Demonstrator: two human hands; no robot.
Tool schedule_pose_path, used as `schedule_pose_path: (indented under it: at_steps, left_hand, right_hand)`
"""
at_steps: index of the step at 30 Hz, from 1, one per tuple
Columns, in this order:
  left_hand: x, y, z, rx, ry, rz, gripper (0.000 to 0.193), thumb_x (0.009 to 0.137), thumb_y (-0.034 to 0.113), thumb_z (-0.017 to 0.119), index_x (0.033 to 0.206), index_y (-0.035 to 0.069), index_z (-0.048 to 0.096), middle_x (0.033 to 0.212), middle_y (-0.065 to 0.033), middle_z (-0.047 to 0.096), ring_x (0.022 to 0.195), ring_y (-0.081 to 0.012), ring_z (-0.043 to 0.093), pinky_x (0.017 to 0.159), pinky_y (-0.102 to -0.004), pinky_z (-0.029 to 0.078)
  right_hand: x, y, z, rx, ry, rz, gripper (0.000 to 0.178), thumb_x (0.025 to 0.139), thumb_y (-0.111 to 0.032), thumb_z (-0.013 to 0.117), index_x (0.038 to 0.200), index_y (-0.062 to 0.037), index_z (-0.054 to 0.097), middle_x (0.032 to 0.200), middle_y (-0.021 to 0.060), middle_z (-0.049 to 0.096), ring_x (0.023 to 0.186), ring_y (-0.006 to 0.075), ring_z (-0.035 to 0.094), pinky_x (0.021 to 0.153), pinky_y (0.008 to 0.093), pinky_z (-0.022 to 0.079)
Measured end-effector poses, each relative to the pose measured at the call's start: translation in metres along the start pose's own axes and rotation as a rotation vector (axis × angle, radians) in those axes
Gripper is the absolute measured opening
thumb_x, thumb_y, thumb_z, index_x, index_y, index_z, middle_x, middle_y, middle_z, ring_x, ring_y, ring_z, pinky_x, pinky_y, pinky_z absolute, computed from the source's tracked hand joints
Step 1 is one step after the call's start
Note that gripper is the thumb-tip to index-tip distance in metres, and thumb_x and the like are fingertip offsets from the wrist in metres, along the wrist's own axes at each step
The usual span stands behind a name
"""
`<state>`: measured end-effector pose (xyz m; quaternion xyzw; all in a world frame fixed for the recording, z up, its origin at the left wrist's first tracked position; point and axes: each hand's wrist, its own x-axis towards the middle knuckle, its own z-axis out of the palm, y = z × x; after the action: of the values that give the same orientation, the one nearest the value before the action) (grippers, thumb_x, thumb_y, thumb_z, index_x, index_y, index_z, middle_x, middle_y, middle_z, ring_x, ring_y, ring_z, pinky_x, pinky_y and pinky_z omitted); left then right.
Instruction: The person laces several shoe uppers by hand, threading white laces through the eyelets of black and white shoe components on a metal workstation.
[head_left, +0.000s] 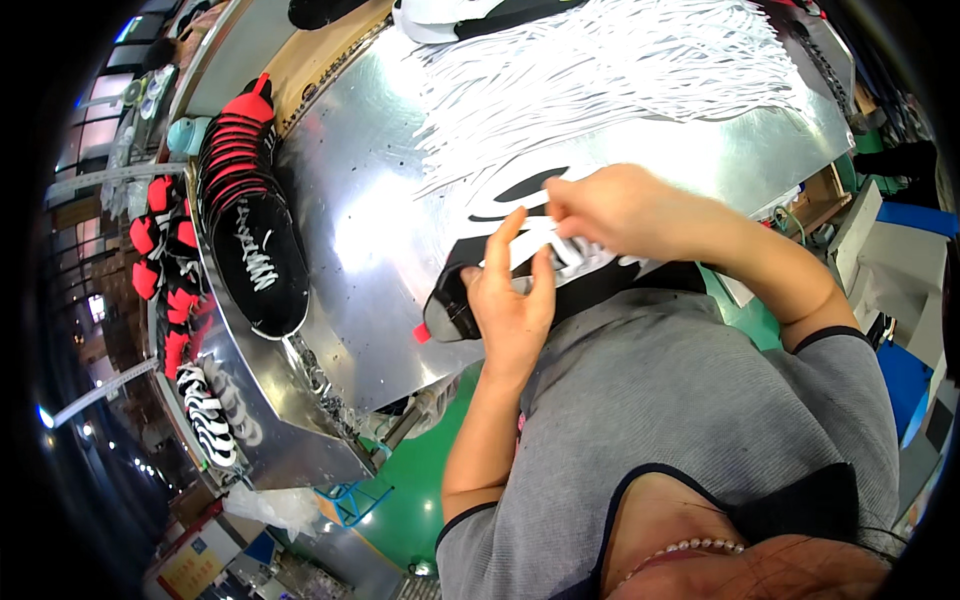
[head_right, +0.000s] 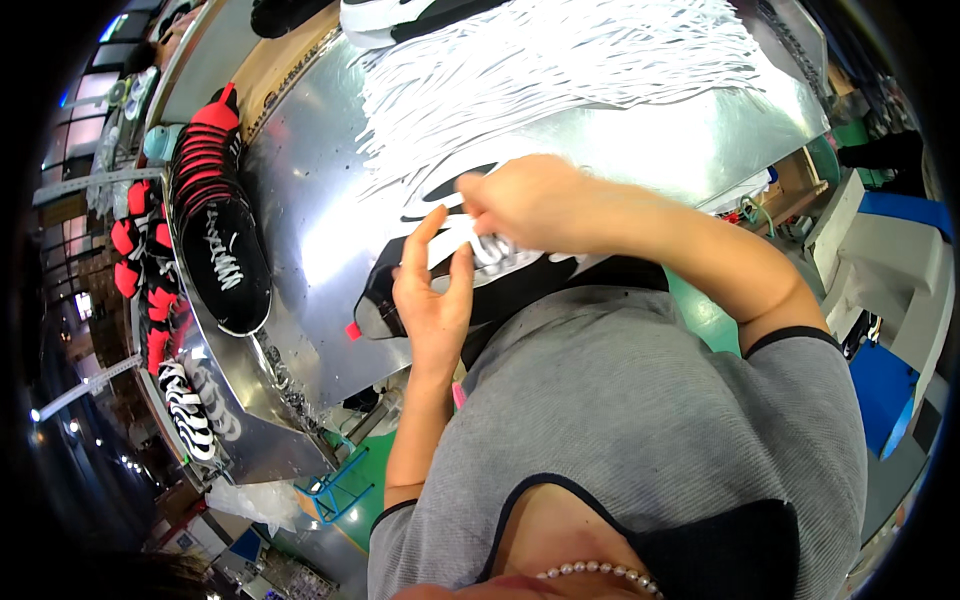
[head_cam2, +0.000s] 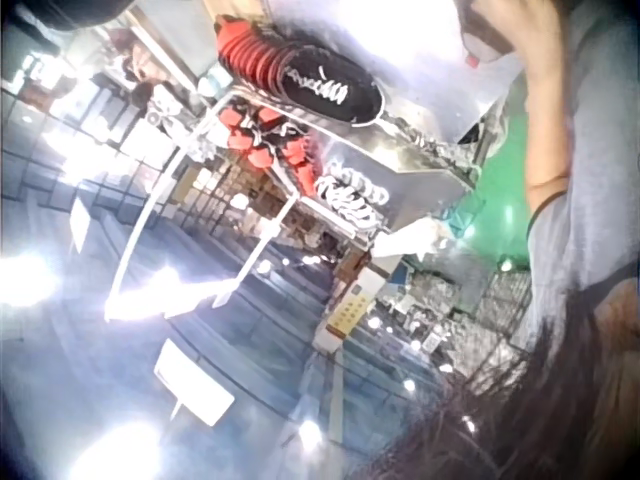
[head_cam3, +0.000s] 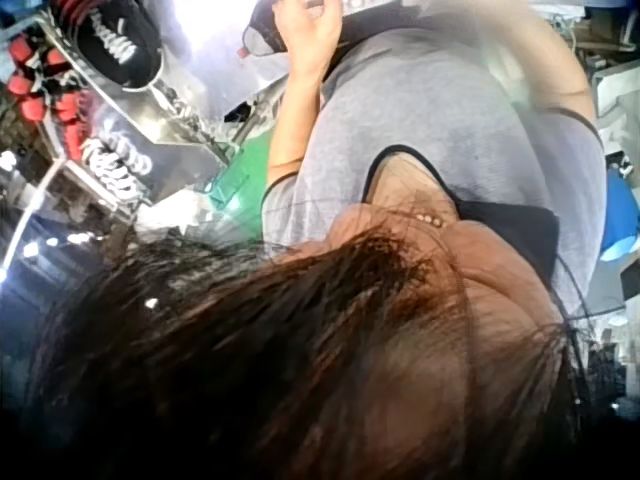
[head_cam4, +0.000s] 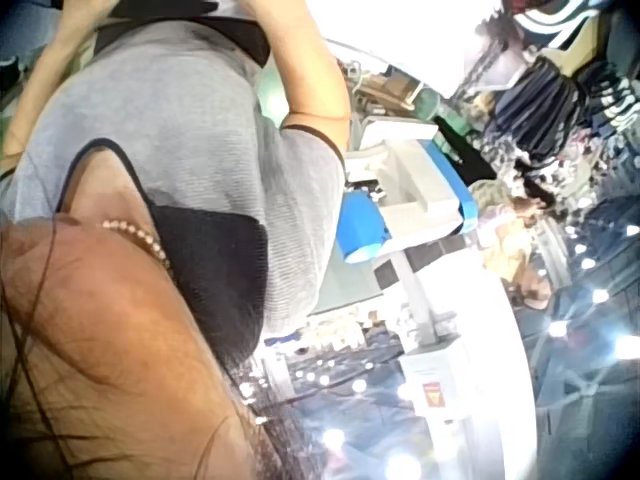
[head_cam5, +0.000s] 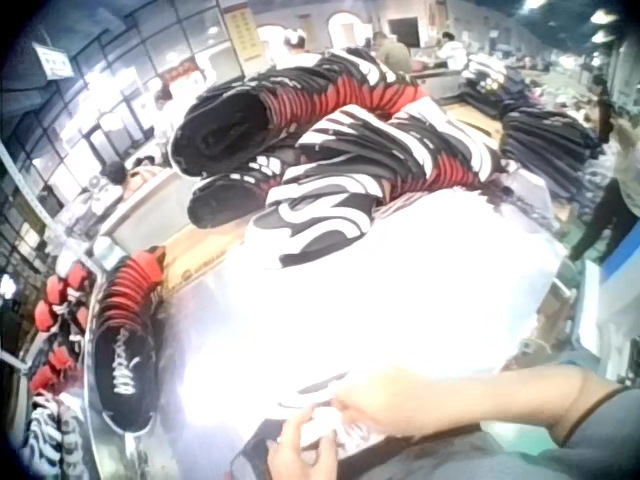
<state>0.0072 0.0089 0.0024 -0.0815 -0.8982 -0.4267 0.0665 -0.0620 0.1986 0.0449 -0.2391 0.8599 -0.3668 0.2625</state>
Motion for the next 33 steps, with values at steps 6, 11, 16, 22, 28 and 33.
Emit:
schedule_pose_path:
  at_steps: [6,11,16,22,28,33]
  left_hand:
    - [0.012,0.002,0.001,-0.395,0.0,-0.189,0.035,0.086,-0.001,0.069,0.12,-0.003,0.062,0.11,-0.0118,0.068,0.102,-0.0148,0.062,0.091,-0.0287,0.048]
    - [0.02,-0.002,0.007,-0.635,0.025,-0.328,0.027,0.089,-0.005,0.064,0.116,-0.001,0.061,0.099,-0.0078,0.066,0.094,-0.0119,0.063,0.083,-0.0256,0.051]
    - [0.015,0.002,-0.016,-0.827,-0.147,-0.328,0.054,0.09,-0.008,0.057,0.142,0.0,0.043,0.1,-0.0113,0.068,0.095,-0.0138,0.065,0.087,-0.0282,0.05]
    - [0.024,0.006,-0.01,-0.859,-0.132,-0.402,0.057,0.091,-0.008,0.056,0.144,0.001,0.04,0.101,-0.0108,0.067,0.092,-0.0135,0.064,0.087,-0.0263,0.05]
    - [0.019,0.01,-0.007,-0.822,-0.188,-0.357,0.048,0.093,-0.002,0.056,0.139,0.0,0.044,0.097,-0.0078,0.065,0.091,-0.0138,0.064,0.086,-0.0263,0.05]
    - [0.024,0.007,-0.007,-0.815,-0.053,-0.43,0.032,0.102,0.015,0.052,0.131,0.002,0.051,0.097,-0.0095,0.067,0.077,-0.0124,0.062,0.073,-0.0256,0.052]
  right_hand:
    - [-0.029,0.02,0.009,0.4,0.409,-0.038,0.02,0.089,-0.02,0.068,0.101,-0.005,0.062,0.066,0.0077,0.06,0.058,0.0216,0.057,0.058,0.0329,0.045]
    - [0.011,0.046,0.058,0.128,0.787,-0.142,0.016,0.087,-0.015,0.064,0.102,-0.0098,0.065,0.075,0.0069,0.066,0.06,0.0216,0.062,0.054,0.0339,0.046]
    - [0.017,0.04,0.055,0.271,0.715,-0.026,0.016,0.088,-0.009,0.068,0.104,-0.0067,0.066,0.076,0.005,0.064,0.057,0.015,0.057,0.052,0.0267,0.042]
    - [0.005,0.046,0.06,-0.167,0.871,-0.651,0.032,0.072,-0.004,0.075,0.102,-0.0108,0.069,0.068,-0.0003,0.056,0.055,0.0136,0.057,0.045,0.028,0.042]
    - [0.021,0.044,0.064,-0.173,0.845,-0.633,0.019,0.072,-0.01,0.074,0.088,-0.0139,0.066,0.072,-0.0036,0.058,0.06,0.0147,0.06,0.048,0.0284,0.045]
    - [-0.004,0.019,0.056,0.145,0.611,-0.779,0.011,0.073,-0.008,0.07,0.082,-0.0136,0.066,0.071,-0.0007,0.058,0.06,0.0178,0.06,0.05,0.0301,0.047]
